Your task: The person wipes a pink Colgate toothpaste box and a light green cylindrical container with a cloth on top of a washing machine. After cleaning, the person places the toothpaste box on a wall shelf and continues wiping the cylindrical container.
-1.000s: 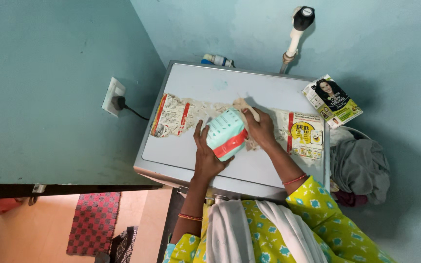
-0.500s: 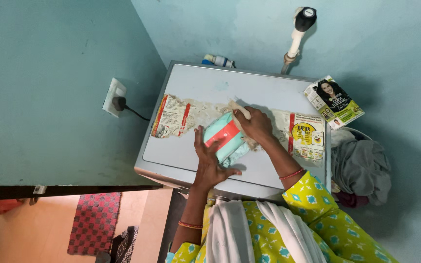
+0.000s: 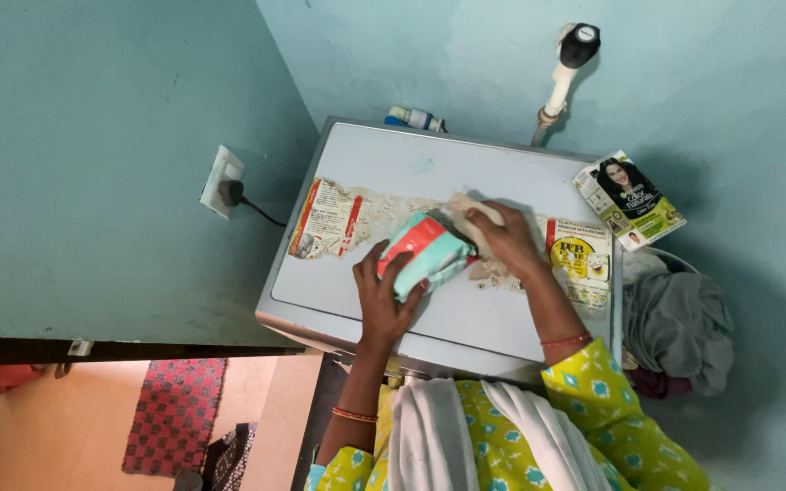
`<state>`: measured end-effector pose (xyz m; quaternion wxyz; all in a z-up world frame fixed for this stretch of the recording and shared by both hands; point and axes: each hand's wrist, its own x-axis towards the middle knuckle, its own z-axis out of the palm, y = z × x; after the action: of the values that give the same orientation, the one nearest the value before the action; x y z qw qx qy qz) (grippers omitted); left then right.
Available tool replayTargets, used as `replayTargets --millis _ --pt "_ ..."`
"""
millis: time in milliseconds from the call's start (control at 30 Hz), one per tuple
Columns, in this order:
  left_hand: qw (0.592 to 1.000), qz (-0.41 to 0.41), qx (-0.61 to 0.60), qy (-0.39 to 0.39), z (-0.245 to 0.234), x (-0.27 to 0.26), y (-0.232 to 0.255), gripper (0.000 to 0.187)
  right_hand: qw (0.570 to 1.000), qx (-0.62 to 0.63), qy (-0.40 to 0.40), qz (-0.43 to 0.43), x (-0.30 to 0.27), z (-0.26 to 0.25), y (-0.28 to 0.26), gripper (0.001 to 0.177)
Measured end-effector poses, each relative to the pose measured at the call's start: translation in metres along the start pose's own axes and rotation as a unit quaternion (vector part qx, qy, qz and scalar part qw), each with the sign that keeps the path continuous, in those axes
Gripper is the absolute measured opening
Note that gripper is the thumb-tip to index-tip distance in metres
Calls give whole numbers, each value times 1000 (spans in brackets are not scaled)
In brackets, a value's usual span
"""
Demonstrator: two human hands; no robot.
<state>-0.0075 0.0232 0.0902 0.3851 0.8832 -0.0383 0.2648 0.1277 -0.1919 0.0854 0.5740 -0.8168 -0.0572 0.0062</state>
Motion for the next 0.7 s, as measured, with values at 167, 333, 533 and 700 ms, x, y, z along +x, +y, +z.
replayTargets --millis 167,333,533,700 --pt "974 -192 -118 6 22 5 -25 45 988 2 62 -142 -28 -6 -42 40" --pt "945 -249 -213 -21 70 -16 -82 46 858 -268 53 -435 -62 45 -77 43" --pt "914 -299 -269 -58 56 -18 -70 42 831 -413 17 -372 -38 50 -53 36" --pt "928 -265 -259 -33 28 10 -16 41 950 -289 -57 -103 1 9 -39 38"
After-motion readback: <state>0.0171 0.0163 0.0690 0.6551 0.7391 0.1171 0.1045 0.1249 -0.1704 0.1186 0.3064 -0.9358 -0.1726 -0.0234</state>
